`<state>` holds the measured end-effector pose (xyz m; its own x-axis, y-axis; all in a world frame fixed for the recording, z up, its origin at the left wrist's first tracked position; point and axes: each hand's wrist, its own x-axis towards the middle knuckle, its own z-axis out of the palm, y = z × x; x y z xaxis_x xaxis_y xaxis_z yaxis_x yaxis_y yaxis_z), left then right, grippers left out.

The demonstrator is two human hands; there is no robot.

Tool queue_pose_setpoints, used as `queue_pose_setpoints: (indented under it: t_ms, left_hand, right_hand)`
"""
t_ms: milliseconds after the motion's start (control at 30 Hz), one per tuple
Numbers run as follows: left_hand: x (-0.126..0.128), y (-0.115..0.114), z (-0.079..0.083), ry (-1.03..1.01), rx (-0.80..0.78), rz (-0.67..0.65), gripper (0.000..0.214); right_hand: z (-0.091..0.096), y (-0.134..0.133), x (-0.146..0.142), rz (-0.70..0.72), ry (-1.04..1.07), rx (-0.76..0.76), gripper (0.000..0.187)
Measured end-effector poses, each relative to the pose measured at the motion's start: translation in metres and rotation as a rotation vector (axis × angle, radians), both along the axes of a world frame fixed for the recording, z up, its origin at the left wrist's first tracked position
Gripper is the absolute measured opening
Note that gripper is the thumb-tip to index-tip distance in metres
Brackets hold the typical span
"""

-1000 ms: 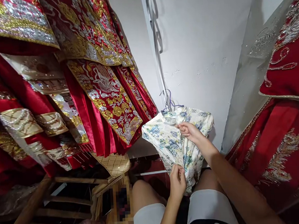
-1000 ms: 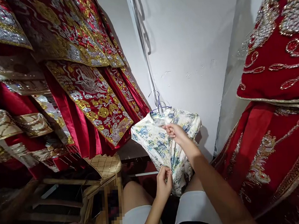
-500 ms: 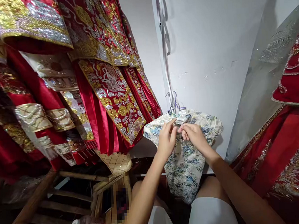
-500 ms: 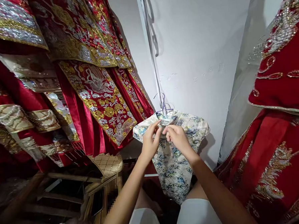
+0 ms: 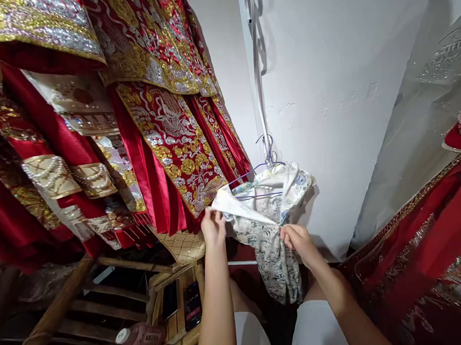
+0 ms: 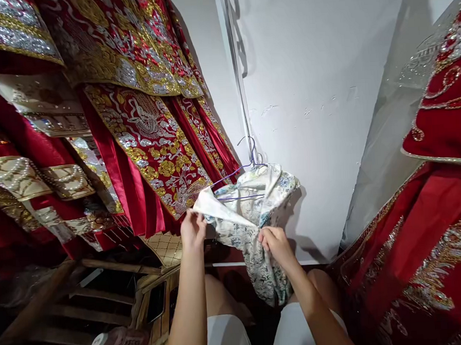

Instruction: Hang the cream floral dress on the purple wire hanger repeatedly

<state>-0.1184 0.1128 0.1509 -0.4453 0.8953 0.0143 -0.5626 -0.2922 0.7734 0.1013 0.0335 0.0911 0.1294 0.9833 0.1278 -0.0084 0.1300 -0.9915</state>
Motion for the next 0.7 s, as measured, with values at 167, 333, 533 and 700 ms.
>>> queue_pose_setpoints:
  t_ms: [167, 333, 533, 700]
  left_hand:
    - [0.018, -0.039, -0.098, -0.339, -0.208, -0.243, 0.021]
    - [0.031, -0.062, -0.131, -0.298, -0.246, -0.293, 0.008]
    - [0.055, -0.093, -0.104, -0.167, -0.012, -0.522, 0.028]
    - [0.105, -0.141, -0.082, 0.211, 0.169, -0.893, 0.034]
  right_hand:
    - [-0.023, -0.045, -0.01, -0.074, 0.28, -0.088, 0.03]
    - [-0.047, -0.071, 0.008, 0.122, 0.064, -0.223, 0.033]
    - [-0.064, -0.067, 0.009, 0.349, -0.103, -0.325, 0.038]
    - [-0.073, -0.067, 0.001, 0.009, 0.238, -0.063, 0.047]
